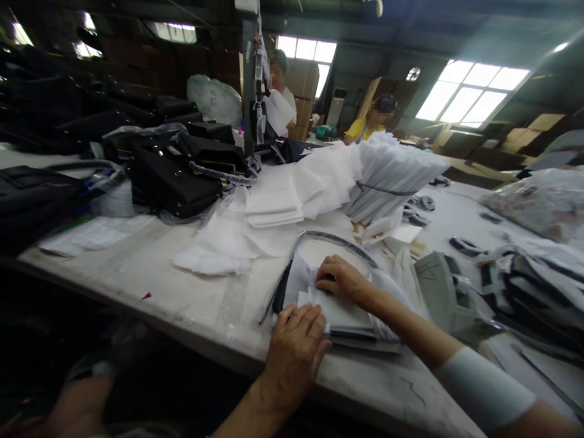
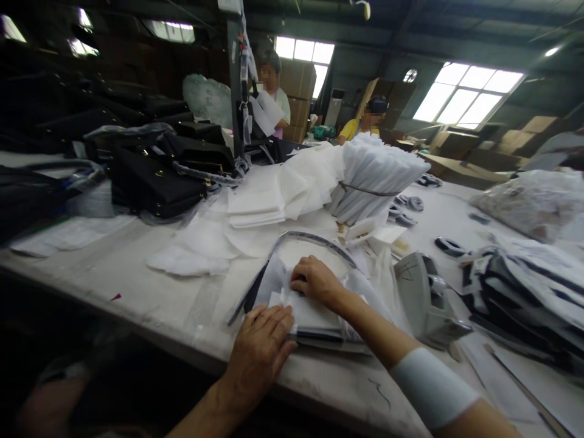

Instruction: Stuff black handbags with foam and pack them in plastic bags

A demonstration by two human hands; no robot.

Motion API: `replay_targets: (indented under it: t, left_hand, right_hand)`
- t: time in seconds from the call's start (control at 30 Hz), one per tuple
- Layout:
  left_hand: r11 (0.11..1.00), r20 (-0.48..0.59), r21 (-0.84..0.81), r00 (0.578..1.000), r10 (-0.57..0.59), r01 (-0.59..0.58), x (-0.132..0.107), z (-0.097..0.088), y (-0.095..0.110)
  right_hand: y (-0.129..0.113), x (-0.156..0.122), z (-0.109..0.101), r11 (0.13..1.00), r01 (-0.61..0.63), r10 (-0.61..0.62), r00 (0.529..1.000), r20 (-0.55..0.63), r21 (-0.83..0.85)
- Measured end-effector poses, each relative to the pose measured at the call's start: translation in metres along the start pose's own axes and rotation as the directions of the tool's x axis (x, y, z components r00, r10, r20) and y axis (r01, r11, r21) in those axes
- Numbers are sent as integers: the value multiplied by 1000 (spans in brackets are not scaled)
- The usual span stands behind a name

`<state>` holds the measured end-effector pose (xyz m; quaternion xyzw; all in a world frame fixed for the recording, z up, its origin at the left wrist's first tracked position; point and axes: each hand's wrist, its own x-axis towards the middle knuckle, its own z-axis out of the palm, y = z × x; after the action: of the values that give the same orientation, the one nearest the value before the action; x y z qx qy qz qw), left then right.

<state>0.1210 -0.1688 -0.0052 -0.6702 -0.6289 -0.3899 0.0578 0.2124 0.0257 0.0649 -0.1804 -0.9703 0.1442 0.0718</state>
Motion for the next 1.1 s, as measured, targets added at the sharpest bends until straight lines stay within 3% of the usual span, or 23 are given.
replay_targets:
  t: [0.1, 0.2, 0.33, 0.47, 0.6, 0.7, 0.8, 0.93, 1.1]
  left_hand:
    - [1000, 4, 5, 1000, 2, -2, 0, -1, 1]
    - [1000, 15, 14, 1000, 0, -1, 0, -1, 1]
    - [1000, 27, 28, 1000, -2, 1, 1, -4, 1]
    - [998, 17, 54, 1000, 22, -23, 4, -7, 1]
    - [995, -27, 84, 998, 64, -62, 5, -8, -1]
    - [990, -50, 102, 994, 99, -93, 4, -8, -4]
    - [988, -69, 111, 991, 115, -107, 3, -7, -5]
    - [988, -88, 98, 987, 131, -123, 3, -5, -5]
    - [992, -56, 93, 994, 90, -84, 4, -5, -1]
  right_hand:
    - [4, 8, -8, 985, -136, 142, 989, -53, 103]
    - [-3, 16, -6, 983, -173, 177, 982, -64, 62]
    - [-20, 24, 30, 989, -134, 138, 989, 48, -65]
    - [-23, 33, 58, 991, -136, 136, 985, 110, -13]
    - [-18, 39, 37, 970, -196, 175, 974, 146, 144]
    - [-15, 21, 4, 958, -221, 208, 974, 89, 182]
    - [-9, -23, -15, 978, -188, 190, 982, -10, 89]
    - [1, -76, 1, 964, -260, 261, 965, 27, -60]
    - [11, -85, 30, 955, -272, 277, 960, 34, -119]
